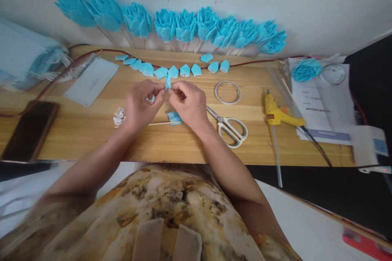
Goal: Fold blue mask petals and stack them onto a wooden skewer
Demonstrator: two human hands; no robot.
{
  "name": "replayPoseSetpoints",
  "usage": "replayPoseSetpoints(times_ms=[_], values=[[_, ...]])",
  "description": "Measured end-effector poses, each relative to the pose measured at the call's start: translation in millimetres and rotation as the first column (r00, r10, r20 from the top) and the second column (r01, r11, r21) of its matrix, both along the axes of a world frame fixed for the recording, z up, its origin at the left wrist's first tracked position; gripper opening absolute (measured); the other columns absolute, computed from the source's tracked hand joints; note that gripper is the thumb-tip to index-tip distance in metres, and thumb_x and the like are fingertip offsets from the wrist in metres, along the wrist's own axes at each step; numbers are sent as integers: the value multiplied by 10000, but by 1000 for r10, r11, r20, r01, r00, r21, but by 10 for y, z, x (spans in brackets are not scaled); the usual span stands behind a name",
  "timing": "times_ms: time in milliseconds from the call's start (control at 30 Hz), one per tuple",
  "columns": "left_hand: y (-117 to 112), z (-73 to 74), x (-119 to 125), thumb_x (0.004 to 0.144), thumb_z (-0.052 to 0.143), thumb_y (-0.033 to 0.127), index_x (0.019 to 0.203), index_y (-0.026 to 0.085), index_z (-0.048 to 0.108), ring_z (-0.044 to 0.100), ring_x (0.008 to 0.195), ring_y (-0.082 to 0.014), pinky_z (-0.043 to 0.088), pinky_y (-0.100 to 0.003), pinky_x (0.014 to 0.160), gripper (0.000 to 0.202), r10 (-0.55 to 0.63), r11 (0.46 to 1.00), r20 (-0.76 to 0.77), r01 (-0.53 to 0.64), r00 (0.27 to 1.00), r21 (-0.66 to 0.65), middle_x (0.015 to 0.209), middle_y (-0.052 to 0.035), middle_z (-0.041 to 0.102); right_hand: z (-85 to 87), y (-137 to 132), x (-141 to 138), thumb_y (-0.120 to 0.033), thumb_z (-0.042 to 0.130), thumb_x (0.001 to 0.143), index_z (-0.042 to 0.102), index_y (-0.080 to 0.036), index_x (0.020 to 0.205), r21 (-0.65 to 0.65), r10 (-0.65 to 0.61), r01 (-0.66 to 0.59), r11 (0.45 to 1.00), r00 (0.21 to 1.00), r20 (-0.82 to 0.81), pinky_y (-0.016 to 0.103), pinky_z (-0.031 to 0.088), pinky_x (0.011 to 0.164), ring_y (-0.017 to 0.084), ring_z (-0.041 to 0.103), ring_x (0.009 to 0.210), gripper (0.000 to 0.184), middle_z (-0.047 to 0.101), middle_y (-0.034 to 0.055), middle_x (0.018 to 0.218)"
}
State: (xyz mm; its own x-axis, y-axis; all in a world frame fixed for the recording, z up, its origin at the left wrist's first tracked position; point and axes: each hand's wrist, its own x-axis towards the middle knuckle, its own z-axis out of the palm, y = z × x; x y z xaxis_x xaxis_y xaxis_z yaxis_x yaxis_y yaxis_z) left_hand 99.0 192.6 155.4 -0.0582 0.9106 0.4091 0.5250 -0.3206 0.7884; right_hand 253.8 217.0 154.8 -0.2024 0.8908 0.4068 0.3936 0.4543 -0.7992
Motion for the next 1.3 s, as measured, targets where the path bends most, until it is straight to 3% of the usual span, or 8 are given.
replayPoseSetpoints(times_ms=[367, 567, 733, 867, 967, 1133, 1300], values=[[-9, -4, -5, 831, 634, 195, 715, 234, 645, 503, 703, -171, 383, -327, 750, 123, 11, 1000, 20, -11, 1000, -12, 650, 14, 511, -1, 6, -2, -253, 607, 852, 550, -237, 696, -14, -10, 10, 1000, 1000, 17, 293, 437, 652, 140, 524, 643, 167, 592, -11, 675], [31, 31, -55, 843, 617, 171, 695, 218, 630, 475, 641, -144, 364, -313, 679, 156, 63, 998, 26, -63, 998, 4, 672, 13, 564, 35, 10, -4, -246, 617, 840, 526, -230, 670, -124, 23, -35, 992, 995, -101, 286, 402, 616, 120, 450, 598, 193, 512, -32, 629], [-158, 185, -403, 845, 628, 171, 728, 213, 662, 480, 638, -144, 364, -293, 642, 129, 202, 979, 40, -201, 979, -8, 681, 17, 588, -18, 55, 27, -300, 627, 846, 530, -224, 671, -216, 23, -65, 974, 981, -193, 285, 359, 597, 113, 406, 602, 213, 490, -32, 651], [-471, 146, -895, 842, 634, 231, 728, 225, 695, 499, 606, -148, 350, -293, 606, 130, 149, 984, -176, -163, 973, -71, 640, 14, 603, -45, 52, 29, -313, 630, 853, 537, -219, 670, -212, 55, -103, 972, 973, -223, 285, 343, 599, 110, 402, 604, 226, 485, -34, 645], [-638, 41, -1175, 880, 596, 351, 672, 222, 676, 524, 608, -161, 347, -300, 593, 258, 81, 979, -277, -129, 958, -161, 626, -9, 618, -52, 34, 4, -313, 641, 847, 546, -217, 667, -222, 75, -127, 967, 971, -228, 280, 355, 605, 112, 441, 614, 225, 519, -33, 640], [-676, -129, -1324, 861, 603, 413, 629, 203, 645, 534, 636, -163, 382, -300, 611, 316, 153, 937, -303, -236, 941, -258, 651, -19, 609, -78, 22, -45, -302, 650, 827, 587, -208, 671, -243, 108, -162, 956, 969, -221, 259, 373, 592, 107, 490, 616, 193, 607, -29, 648], [-648, -181, -1340, 788, 691, 351, 805, 202, 750, 585, 715, -169, 455, -311, 683, 161, 186, 946, -244, -240, 952, -217, 794, -37, 681, -57, 17, -52, -286, 663, 819, 624, -202, 666, -244, 107, -152, 958, 976, -189, 253, 361, 563, 98, 471, 580, 178, 646, -21, 654]])
